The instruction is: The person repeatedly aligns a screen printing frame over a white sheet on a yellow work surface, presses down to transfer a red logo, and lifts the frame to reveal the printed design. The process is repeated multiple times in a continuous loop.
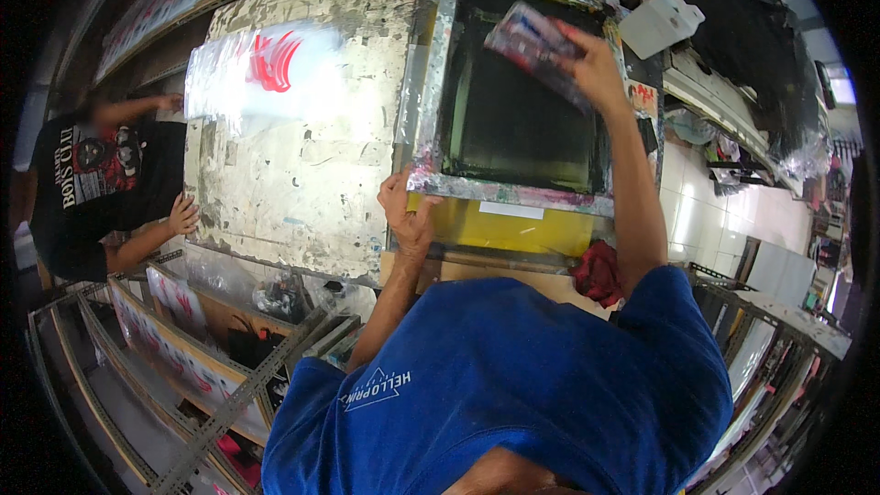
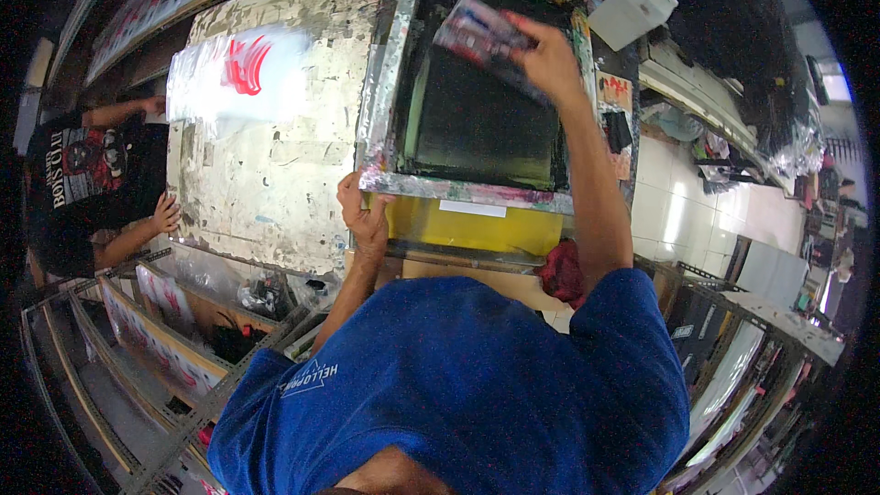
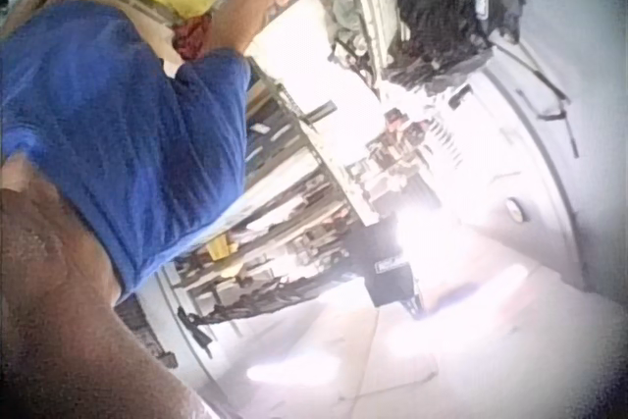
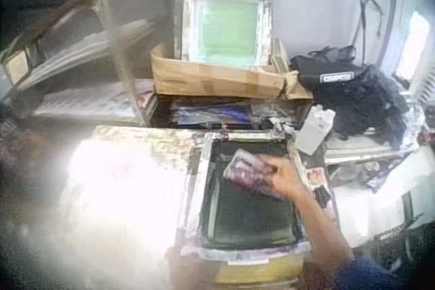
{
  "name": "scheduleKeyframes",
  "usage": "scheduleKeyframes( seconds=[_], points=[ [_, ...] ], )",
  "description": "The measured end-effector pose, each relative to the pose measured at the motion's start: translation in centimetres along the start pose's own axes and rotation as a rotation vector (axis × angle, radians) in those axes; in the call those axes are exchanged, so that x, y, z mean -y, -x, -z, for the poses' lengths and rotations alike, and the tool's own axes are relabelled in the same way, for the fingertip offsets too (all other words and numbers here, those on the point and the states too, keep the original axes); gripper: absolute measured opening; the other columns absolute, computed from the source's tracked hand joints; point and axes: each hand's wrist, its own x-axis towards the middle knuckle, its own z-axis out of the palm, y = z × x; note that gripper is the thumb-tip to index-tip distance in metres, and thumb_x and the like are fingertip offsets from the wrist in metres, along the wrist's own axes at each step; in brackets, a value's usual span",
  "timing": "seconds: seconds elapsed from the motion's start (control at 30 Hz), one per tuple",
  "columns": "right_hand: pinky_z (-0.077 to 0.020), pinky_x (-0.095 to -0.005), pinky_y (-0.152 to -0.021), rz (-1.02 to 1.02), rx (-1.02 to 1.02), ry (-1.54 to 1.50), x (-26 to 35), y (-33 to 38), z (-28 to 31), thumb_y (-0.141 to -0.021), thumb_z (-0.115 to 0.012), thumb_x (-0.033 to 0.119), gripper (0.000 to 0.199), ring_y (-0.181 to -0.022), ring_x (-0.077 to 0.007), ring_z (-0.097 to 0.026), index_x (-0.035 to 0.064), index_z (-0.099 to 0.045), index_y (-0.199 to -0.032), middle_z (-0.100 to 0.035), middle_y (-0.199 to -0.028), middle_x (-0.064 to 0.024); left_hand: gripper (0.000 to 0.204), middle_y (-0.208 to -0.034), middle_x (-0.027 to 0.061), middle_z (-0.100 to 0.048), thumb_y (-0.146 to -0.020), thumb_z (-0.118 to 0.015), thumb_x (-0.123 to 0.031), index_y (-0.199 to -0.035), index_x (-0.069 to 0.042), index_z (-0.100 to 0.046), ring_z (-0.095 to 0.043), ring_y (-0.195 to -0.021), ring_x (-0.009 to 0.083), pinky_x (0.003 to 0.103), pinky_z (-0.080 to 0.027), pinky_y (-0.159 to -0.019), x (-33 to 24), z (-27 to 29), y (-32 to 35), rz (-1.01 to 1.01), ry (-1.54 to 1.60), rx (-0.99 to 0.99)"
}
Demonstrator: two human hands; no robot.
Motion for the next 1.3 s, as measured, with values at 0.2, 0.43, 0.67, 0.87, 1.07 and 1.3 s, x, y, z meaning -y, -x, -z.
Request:
scheduleKeyframes(
  seconds=[0.2,0.43,0.67,0.87,1.07,1.3],
  points=[
    [-0.0511,-0.0404,-0.087,0.188,0.017,0.610,14.3,10.0,1.8,-0.079,-0.072,0.015,0.053,-0.108,-0.0332,-0.065,0.0234,-0.065,-0.131,-0.068,-0.117,-0.0156,0.040,-0.115,0.0167,-0.061,-0.079,-0.068,0.006,-0.118,0.009,-0.062,-0.056,-0.108,0.0281,0.036,-0.044,-0.096,-7.2,0.9,-5.6,-0.109,0.073,-0.191],
    [-0.0516,-0.0353,-0.075,0.620,-0.326,0.649,19.2,3.6,6.3,-0.075,-0.070,0.021,0.039,-0.080,-0.0260,-0.067,0.0109,-0.074,-0.113,-0.073,-0.091,-0.0140,0.056,-0.122,0.0132,-0.064,-0.093,-0.067,-0.009,-0.142,0.005,-0.045,-0.055,-0.112,0.0183,0.037,-0.041,-0.100,-12.6,0.0,-14.0,-0.084,0.556,-0.135],
    [-0.0547,-0.0373,-0.076,0.474,-0.332,0.539,22.2,-3.1,10.0,-0.076,-0.064,0.027,0.040,-0.083,-0.0301,-0.071,0.0039,-0.076,-0.106,-0.074,-0.093,-0.0195,0.057,-0.121,0.0199,-0.060,-0.083,-0.078,-0.025,-0.129,0.002,-0.058,-0.059,-0.105,0.0358,0.043,-0.049,-0.089,0.9,-4.3,-8.2,0.055,-0.497,-0.080],
    [-0.0546,-0.0384,-0.080,0.383,-0.303,0.584,22.8,-4.0,10.8,-0.079,-0.068,0.031,0.039,-0.089,-0.0326,-0.071,0.0050,-0.074,-0.108,-0.074,-0.099,-0.0195,0.021,-0.094,0.0158,-0.067,-0.084,-0.076,-0.018,-0.097,-0.001,-0.075,-0.060,-0.085,0.0284,0.038,-0.049,-0.077,2.5,-5.6,-6.2,-0.075,-0.453,-0.123],
    [-0.0541,-0.0383,-0.085,0.403,-0.333,0.548,22.7,-3.8,10.7,-0.081,-0.069,0.030,0.038,-0.094,-0.0339,-0.069,0.0047,-0.074,-0.110,-0.073,-0.106,-0.0192,0.023,-0.065,0.0122,-0.063,-0.089,-0.071,-0.017,-0.088,0.006,-0.072,-0.055,-0.061,0.0208,0.036,-0.045,-0.060,-0.5,-5.5,-7.6,0.258,0.077,-0.162],
    [-0.0493,-0.0397,-0.097,0.425,-0.379,0.599,22.8,-3.9,10.3,-0.082,-0.070,0.025,0.035,-0.108,-0.0331,-0.065,0.0054,-0.074,-0.111,-0.071,-0.114,-0.0181,0.026,-0.063,0.0065,-0.061,-0.090,-0.070,-0.017,-0.088,0.009,-0.072,-0.049,-0.060,0.0116,0.032,-0.041,-0.056,-0.6,-2.8,-6.6,0.437,0.222,-0.165]
  ],
)
